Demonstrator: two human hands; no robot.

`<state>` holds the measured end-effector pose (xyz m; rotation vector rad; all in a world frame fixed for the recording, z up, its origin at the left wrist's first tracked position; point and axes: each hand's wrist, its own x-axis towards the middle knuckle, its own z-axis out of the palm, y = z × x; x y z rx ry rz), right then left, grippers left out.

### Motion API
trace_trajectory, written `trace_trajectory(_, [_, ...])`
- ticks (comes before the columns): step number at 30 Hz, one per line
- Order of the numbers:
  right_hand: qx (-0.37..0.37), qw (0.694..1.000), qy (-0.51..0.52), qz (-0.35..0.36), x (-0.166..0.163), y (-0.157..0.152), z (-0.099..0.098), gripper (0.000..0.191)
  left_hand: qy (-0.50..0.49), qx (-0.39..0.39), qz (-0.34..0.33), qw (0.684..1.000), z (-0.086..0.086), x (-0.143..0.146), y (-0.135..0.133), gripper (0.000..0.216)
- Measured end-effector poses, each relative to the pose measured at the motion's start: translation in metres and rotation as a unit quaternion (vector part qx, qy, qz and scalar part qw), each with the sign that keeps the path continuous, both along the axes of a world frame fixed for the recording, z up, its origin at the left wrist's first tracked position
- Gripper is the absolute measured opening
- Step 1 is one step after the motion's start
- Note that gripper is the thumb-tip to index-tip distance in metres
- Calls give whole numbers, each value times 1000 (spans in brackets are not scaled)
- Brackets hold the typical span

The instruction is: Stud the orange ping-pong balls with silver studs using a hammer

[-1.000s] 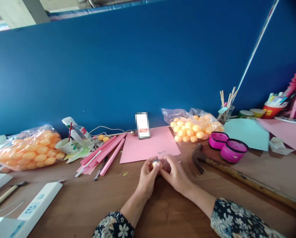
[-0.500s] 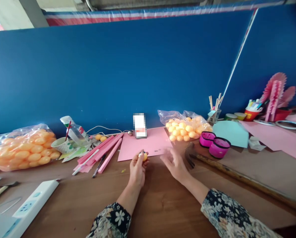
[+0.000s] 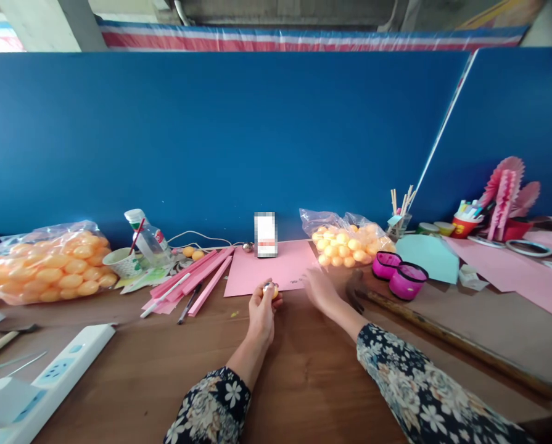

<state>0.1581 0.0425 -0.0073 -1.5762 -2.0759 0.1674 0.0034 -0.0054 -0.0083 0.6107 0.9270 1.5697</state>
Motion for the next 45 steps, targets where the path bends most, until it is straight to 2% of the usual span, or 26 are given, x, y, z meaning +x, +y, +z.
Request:
trace_trajectory(7, [-14, 997, -71, 6, -7, 14, -5, 17, 20, 3, -8, 1000, -4, 0, 2, 39])
trace_trajectory(13, [-10, 998, -56, -5, -6, 12, -7, 15, 52, 5, -10, 999, -5, 2, 3, 42])
trace_trajectory(18, [2, 1000, 2, -4, -6, 5, -4, 15, 64, 17, -16, 998, -5, 2, 1, 43])
trace_trajectory(24, [-4, 993, 94, 68, -7, -28, 2, 16, 66, 15, -23, 997, -4, 1, -1, 46])
trace_trajectory(28, [-72, 962, 235, 120, -5, -42, 3, 13, 89, 26, -24, 995, -5, 3, -2, 48])
trace_trajectory(31, [-113, 937, 304, 128, -3, -45, 0, 14, 98, 25, -19, 995, -5, 3, -2, 51])
trace_trajectory(38, [-124, 910, 375, 127, -1, -44, -10, 10, 135, 4, -37, 990, 2, 7, -6, 56])
trace_trajectory(45, [-112, 915, 374, 102, -1, -46, -9, 11, 168, -8, -59, 984, 6, 9, -10, 52])
